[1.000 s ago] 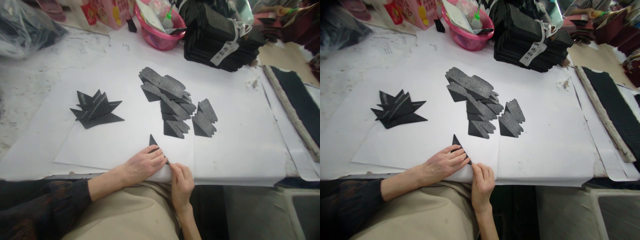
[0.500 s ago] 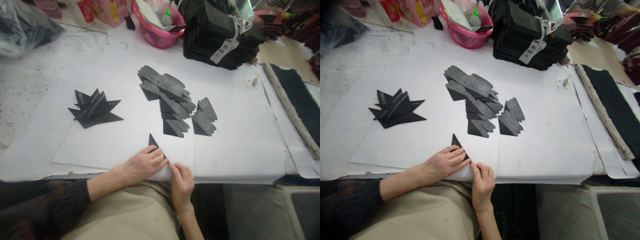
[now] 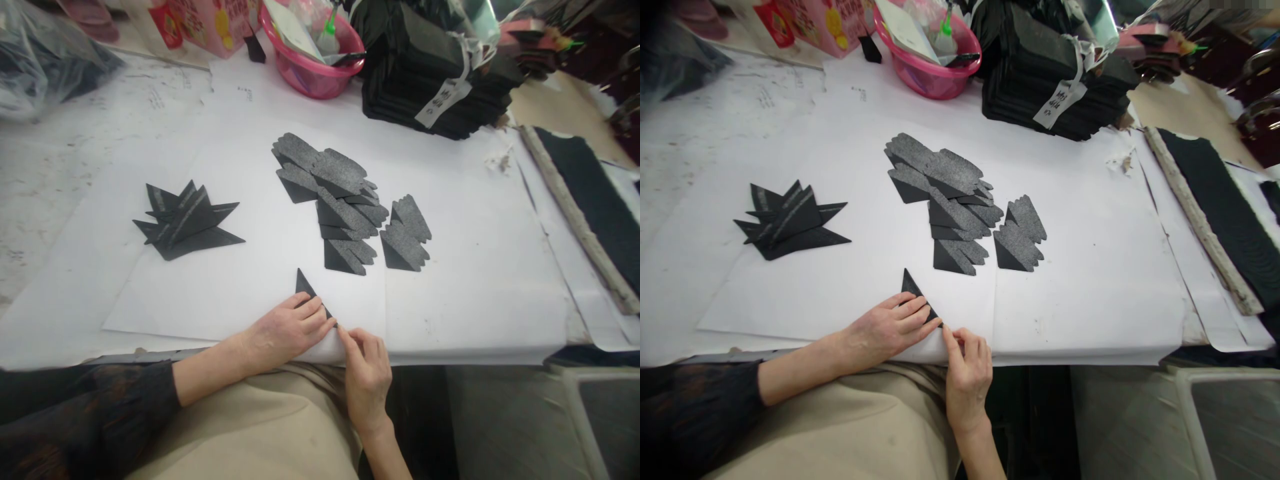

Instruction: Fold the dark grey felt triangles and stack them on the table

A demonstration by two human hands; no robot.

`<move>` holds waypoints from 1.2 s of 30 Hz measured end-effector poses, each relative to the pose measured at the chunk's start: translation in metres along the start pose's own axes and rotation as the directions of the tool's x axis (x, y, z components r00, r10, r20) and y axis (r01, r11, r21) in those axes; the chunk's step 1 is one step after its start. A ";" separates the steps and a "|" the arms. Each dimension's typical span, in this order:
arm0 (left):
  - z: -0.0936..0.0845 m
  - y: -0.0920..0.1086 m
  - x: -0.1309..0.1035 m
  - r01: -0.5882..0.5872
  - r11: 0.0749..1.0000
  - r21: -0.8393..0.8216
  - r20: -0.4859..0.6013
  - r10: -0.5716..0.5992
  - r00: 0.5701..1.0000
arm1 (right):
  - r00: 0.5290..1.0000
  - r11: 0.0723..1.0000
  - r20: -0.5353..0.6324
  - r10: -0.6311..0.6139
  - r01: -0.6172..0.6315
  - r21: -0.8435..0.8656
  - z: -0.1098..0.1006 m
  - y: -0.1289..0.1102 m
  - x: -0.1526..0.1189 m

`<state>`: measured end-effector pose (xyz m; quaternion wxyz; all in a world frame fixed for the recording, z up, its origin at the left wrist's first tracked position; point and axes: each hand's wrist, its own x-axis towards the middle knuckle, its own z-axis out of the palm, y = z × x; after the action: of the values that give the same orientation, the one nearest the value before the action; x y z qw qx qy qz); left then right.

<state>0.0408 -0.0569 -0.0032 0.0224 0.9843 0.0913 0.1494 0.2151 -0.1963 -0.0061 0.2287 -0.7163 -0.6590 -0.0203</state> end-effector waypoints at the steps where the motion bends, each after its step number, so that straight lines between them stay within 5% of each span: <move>1: 0.000 0.000 0.000 0.001 1.000 -0.002 0.001 -0.001 1.000 | 1.000 1.000 -0.010 0.018 -0.017 0.019 -0.001 0.000 -0.001; 11: 0.002 0.000 -0.001 0.018 1.000 -0.005 -0.018 -0.018 1.000 | 0.999 0.993 -0.038 0.026 -0.030 -0.117 0.010 -0.008 -0.001; 21: -0.003 -0.014 -0.008 0.167 0.985 0.036 -0.088 -0.164 0.983 | 1.000 0.983 0.008 -0.012 0.013 -0.185 0.005 -0.005 -0.003; 28: -0.002 -0.018 -0.010 0.156 0.987 0.033 -0.073 -0.153 0.986 | 0.997 0.979 0.073 0.008 0.007 -0.201 0.012 -0.016 0.020; 36: -0.010 -0.047 -0.018 0.277 0.958 0.079 -0.072 -0.271 0.960 | 0.999 0.973 0.043 -0.027 0.036 -0.228 0.012 -0.010 0.013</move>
<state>0.0132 -0.0138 -0.0024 -0.0034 0.9572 0.2339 0.1704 0.2042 -0.1801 -0.0095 0.1313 -0.7274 -0.6681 -0.0853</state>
